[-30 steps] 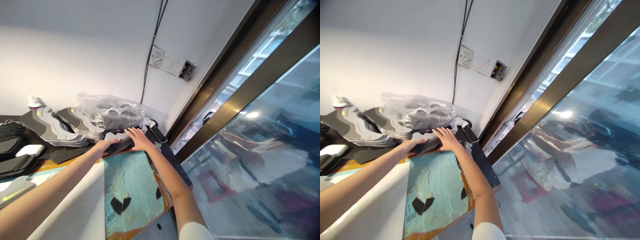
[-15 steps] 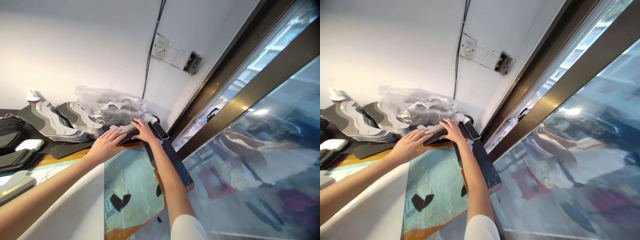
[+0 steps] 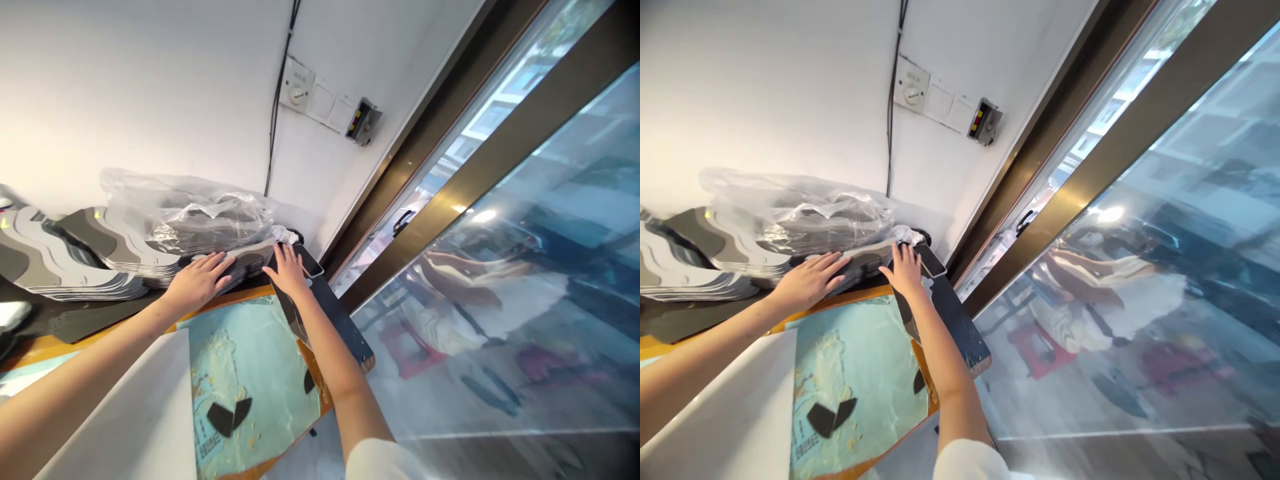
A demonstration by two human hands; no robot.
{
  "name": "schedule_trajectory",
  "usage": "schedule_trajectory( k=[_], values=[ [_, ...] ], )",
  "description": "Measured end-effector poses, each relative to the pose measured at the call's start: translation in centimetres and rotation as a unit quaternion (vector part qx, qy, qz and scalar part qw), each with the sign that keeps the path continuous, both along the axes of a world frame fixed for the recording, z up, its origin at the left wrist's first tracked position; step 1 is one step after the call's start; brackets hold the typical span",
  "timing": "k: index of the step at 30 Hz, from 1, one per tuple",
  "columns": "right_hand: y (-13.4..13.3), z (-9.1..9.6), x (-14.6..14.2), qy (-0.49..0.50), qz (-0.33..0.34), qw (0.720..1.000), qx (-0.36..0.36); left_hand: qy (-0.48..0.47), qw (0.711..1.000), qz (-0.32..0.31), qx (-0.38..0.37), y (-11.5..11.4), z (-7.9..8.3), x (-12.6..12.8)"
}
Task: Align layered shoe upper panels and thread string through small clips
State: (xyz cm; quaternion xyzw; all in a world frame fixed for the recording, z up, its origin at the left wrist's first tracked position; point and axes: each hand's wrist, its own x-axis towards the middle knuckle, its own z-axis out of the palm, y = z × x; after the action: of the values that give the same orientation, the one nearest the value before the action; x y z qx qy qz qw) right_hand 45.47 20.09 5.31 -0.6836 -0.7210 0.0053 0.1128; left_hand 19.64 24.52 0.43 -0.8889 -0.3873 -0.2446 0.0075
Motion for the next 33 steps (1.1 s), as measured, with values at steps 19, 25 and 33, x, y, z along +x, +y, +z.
schedule_trajectory(
  k=[19,25,33],
  values=[
    [-12.3,-0.3,2.5,0.022,-0.140,0.985,-0.098,0.016,0.999,-0.038,0.014,0.3,0.2,0.0],
    [-11.8,1.6,3.3,-0.050,-0.197,0.974,-0.097,-0.022,0.997,-0.067,0.036,-0.7,0.9,0.8],
    [-11.3,0.0,1.8,-0.101,-0.199,0.973,-0.056,0.019,0.999,-0.010,0.033,0.1,1.5,2.7]
  ],
)
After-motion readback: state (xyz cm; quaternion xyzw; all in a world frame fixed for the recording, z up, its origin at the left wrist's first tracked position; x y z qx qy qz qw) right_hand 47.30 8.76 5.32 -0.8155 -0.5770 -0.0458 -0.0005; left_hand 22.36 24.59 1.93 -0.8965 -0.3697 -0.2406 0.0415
